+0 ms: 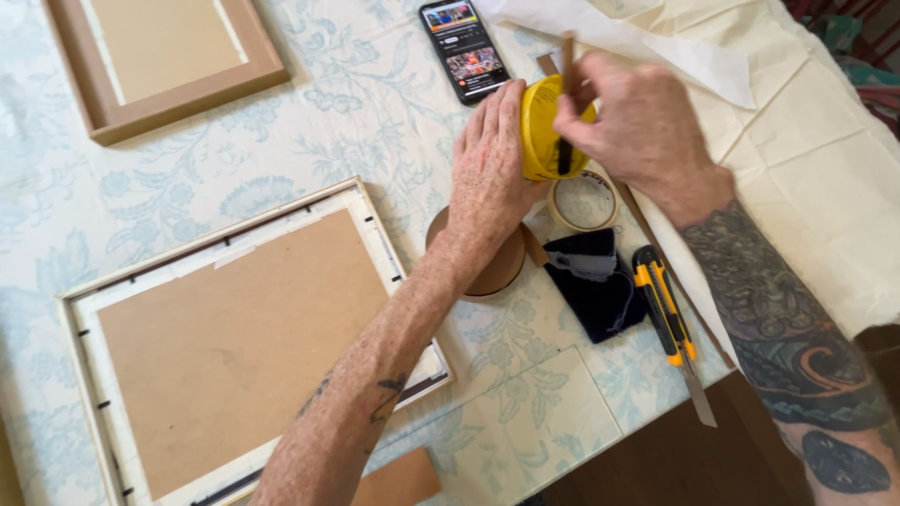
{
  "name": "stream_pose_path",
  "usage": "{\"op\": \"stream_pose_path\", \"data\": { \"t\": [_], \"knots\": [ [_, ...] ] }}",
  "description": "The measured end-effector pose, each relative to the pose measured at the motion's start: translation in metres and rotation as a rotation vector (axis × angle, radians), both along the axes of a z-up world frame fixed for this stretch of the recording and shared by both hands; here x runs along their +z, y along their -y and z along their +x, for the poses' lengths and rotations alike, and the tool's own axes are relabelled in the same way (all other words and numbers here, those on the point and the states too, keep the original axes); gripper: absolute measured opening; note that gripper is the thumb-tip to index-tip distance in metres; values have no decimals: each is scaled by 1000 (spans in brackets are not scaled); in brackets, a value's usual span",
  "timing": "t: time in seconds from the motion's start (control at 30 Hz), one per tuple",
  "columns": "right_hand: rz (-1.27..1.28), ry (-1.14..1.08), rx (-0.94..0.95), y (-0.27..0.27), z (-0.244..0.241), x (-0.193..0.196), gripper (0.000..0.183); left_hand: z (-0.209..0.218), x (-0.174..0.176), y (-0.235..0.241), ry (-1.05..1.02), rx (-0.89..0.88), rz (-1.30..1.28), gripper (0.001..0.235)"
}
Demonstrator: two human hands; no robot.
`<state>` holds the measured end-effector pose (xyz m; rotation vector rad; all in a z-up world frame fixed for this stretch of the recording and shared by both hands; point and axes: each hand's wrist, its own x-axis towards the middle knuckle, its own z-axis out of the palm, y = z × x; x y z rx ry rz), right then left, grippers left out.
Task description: Applying and trimming adhesive paper tape to the back of wooden picture frames to seal them.
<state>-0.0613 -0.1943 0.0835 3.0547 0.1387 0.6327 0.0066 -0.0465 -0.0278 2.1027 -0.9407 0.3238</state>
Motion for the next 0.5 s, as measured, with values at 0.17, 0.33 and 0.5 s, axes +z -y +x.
{"op": "stream_pose_path", "data": {
  "t": [0.17, 0.33, 0.5],
  "knots": [
    [568, 130, 42, -1, -22, 19, 11, 7, -10, 2, -117, -91, -137, 123],
    [1319, 433, -214, 9, -47, 15, 12, 10, -9, 6, -188, -14, 15, 148],
    [1564, 461, -406, 52, -84, -50, 26, -3, 31, -50, -81, 23, 65, 153]
  ]
}}
